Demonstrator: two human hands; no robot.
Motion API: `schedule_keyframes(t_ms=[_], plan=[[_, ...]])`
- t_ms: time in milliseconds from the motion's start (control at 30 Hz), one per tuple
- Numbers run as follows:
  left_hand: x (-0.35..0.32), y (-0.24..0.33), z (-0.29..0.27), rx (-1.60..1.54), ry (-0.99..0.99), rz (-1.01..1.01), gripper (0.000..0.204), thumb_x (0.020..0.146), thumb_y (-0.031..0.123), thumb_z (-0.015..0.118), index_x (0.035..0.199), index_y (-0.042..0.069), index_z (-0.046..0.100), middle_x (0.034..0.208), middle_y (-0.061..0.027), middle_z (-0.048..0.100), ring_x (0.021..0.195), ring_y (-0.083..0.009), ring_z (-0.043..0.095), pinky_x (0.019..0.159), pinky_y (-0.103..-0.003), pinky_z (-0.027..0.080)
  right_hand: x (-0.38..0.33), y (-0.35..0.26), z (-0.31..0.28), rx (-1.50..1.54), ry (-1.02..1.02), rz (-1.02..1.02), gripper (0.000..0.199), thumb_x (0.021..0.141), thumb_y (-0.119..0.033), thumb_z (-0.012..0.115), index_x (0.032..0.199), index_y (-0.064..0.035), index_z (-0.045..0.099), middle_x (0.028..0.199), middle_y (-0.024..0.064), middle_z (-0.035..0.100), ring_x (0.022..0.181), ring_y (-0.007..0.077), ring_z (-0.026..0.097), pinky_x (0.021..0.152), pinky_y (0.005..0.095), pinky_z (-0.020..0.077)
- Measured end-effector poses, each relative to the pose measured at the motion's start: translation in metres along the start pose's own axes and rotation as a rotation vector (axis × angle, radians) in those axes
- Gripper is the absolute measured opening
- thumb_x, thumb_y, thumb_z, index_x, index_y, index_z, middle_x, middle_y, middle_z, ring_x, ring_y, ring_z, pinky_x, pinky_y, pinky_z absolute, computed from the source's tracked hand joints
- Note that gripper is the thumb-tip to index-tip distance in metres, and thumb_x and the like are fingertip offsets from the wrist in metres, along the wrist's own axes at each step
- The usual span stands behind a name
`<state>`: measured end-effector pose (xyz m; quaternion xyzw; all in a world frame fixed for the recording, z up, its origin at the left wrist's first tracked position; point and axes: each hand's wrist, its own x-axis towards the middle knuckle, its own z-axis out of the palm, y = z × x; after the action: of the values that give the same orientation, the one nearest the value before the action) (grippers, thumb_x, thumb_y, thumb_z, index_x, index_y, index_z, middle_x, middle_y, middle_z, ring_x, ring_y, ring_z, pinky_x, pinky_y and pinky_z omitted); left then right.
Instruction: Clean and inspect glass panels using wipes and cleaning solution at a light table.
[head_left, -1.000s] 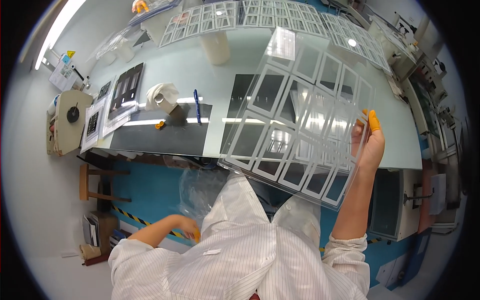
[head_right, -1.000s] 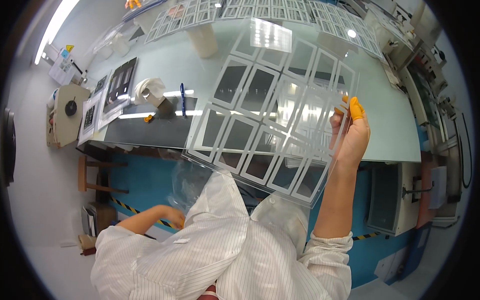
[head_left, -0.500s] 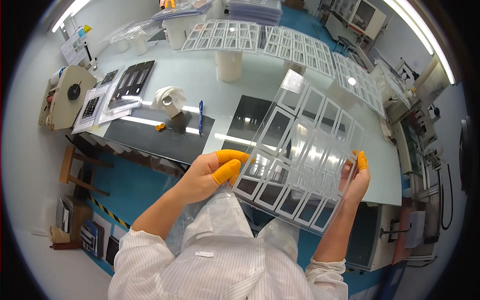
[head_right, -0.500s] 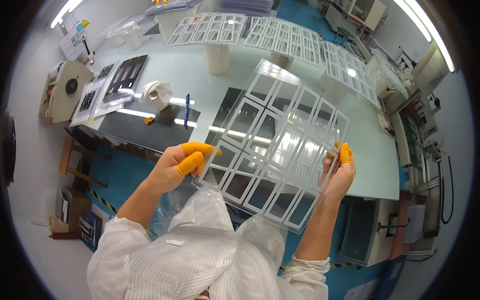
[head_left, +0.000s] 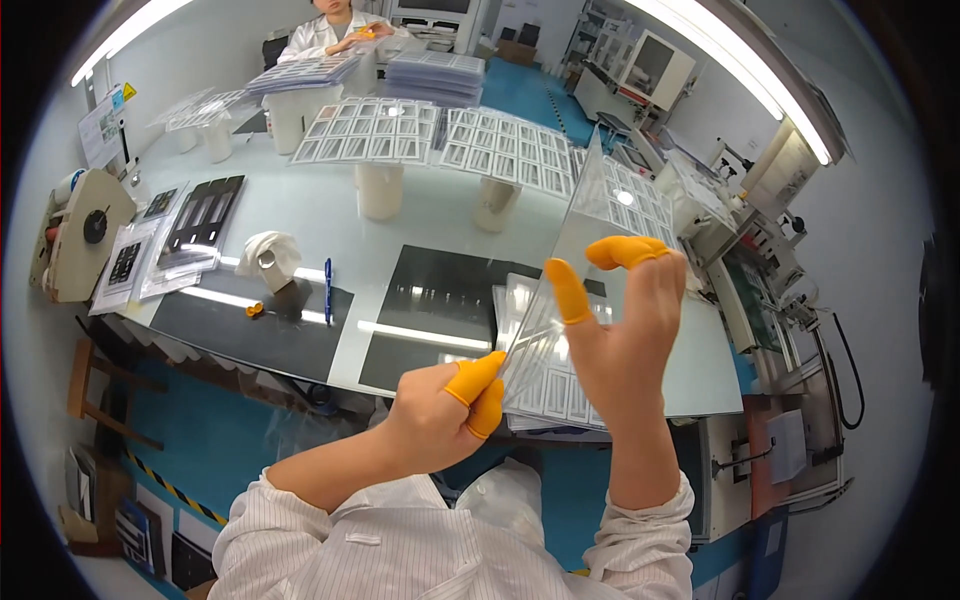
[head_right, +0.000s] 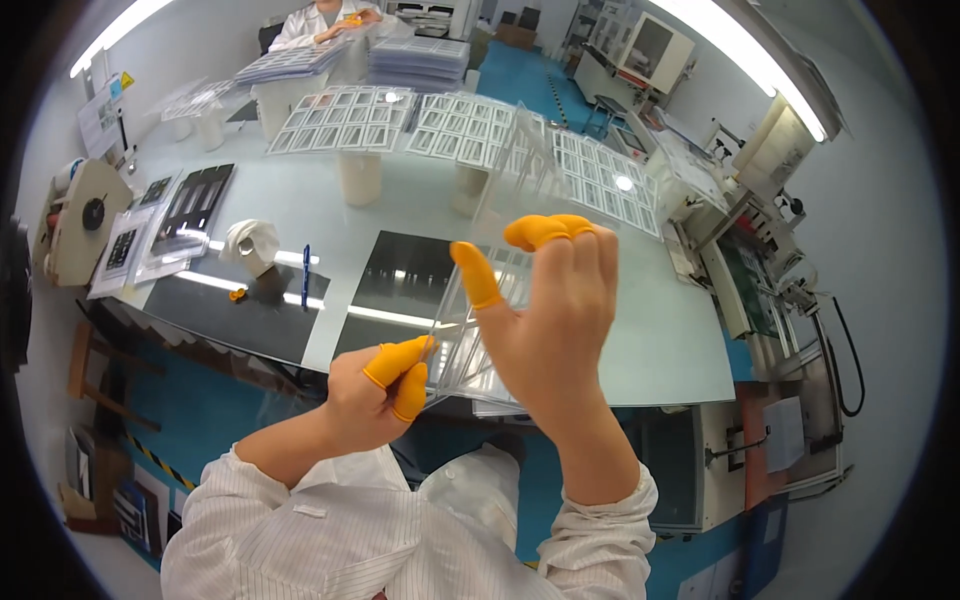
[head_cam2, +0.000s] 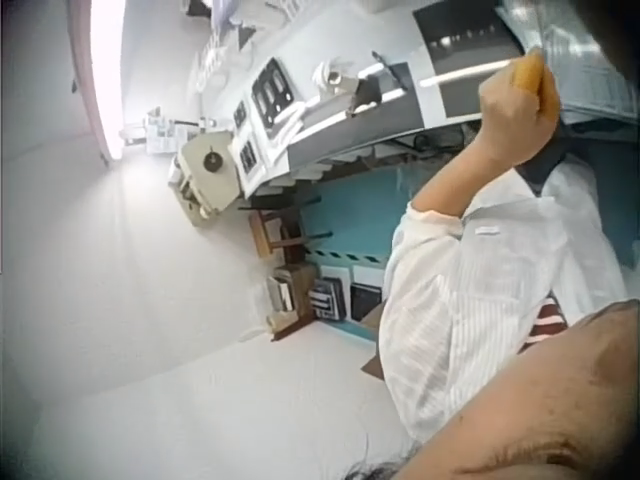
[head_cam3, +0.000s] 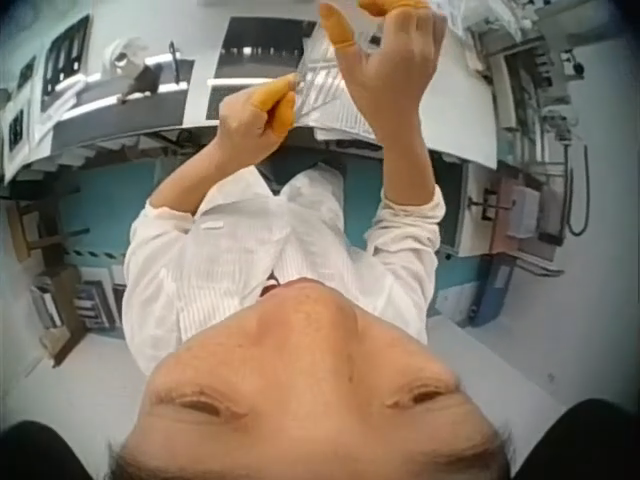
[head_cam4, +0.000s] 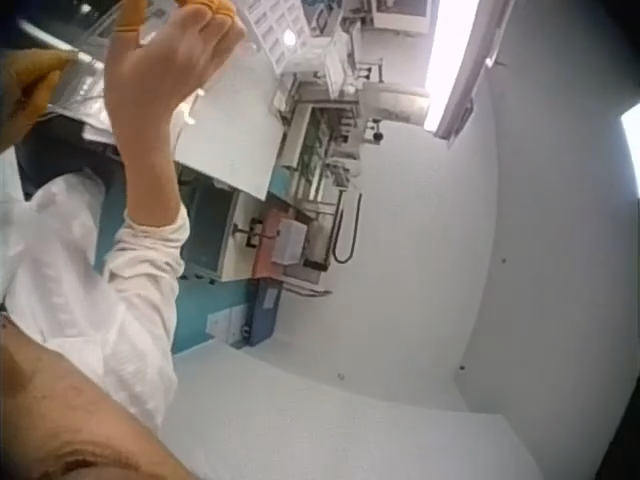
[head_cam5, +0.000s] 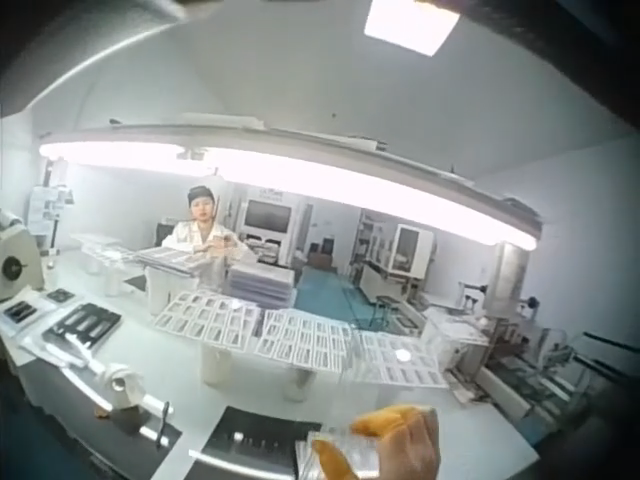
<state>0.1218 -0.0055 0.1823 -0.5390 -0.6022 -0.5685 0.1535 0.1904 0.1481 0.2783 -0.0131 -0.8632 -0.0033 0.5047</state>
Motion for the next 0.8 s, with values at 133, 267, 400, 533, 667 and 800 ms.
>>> schedule_keyframes(t_ms=[133, 267, 400, 533, 667, 800], plan=[[-0.004, 0.004, 0.019, 0.214, 0.053, 0.18, 0.02, 0.069, 0.001, 0.069, 0.087, -0.002, 0.06, 0.059, -0.0052, 0.047, 0.044, -0.0192, 0.048, 0.043, -0.026, 0.04, 0.008, -0.009, -0.004, -0.096, -0.034, 0.088, 0.026, 0.073, -0.012, 0.071, 0.073, -0.0009, 0.048, 0.077, 0.0092, 0.05, 0.072, 0.026, 0.044, 0.066, 0.036, 0.0381], [-0.005, 0.002, 0.031, 0.263, 0.092, 0.364, 0.019, 0.069, 0.005, 0.071, 0.082, -0.003, 0.059, 0.061, -0.0078, 0.048, 0.046, -0.0199, 0.049, 0.043, -0.026, 0.043, 0.0, -0.006, -0.009, -0.141, -0.016, 0.046, 0.021, 0.066, -0.008, 0.069, 0.073, -0.0022, 0.051, 0.075, 0.0107, 0.05, 0.072, 0.0272, 0.047, 0.066, 0.0375, 0.0396], [0.017, 0.012, 0.016, 0.093, -0.084, 0.25, 0.026, 0.072, 0.014, 0.074, 0.09, -0.001, 0.062, 0.072, -0.01, 0.055, 0.058, -0.0217, 0.055, 0.051, -0.028, 0.046, -0.008, 0.002, -0.021, -0.095, 0.077, 0.008, 0.015, 0.072, -0.001, 0.064, 0.076, 0.0003, 0.049, 0.074, 0.0099, 0.049, 0.072, 0.0269, 0.044, 0.067, 0.0365, 0.037], [0.063, 0.005, -0.009, 0.171, 0.204, 0.22, 0.024, 0.071, 0.009, 0.074, 0.092, 0.002, 0.064, 0.085, -0.01, 0.058, 0.072, -0.0226, 0.056, 0.058, -0.029, 0.047, -0.022, 0.008, -0.038, -0.015, 0.002, -0.068, 0.015, 0.074, 0.002, 0.062, 0.08, 0.0007, 0.048, 0.079, 0.0116, 0.049, 0.074, 0.0267, 0.043, 0.07, 0.036, 0.0362], [0.099, 0.004, -0.031, 0.26, 0.334, 0.303, 0.023, 0.071, 0.006, 0.074, 0.091, 0.004, 0.065, 0.088, -0.0087, 0.058, 0.079, -0.0225, 0.054, 0.063, -0.027, 0.048, -0.031, -0.003, -0.039, 0.071, -0.05, -0.08, 0.016, 0.073, 0.002, 0.064, 0.08, 0.0008, 0.049, 0.082, 0.0137, 0.052, 0.075, 0.0294, 0.045, 0.067, 0.0373, 0.0371], [0.107, 0.001, -0.038, 0.345, 0.27, 0.427, 0.023, 0.069, 0.005, 0.074, 0.09, 0.004, 0.065, 0.088, -0.0073, 0.057, 0.081, -0.0236, 0.053, 0.065, -0.027, 0.048, -0.034, -0.008, -0.041, 0.121, -0.082, -0.099, 0.017, 0.074, 0.001, 0.065, 0.084, 0.0005, 0.05, 0.083, 0.0136, 0.052, 0.075, 0.0289, 0.045, 0.067, 0.0363, 0.0375]])
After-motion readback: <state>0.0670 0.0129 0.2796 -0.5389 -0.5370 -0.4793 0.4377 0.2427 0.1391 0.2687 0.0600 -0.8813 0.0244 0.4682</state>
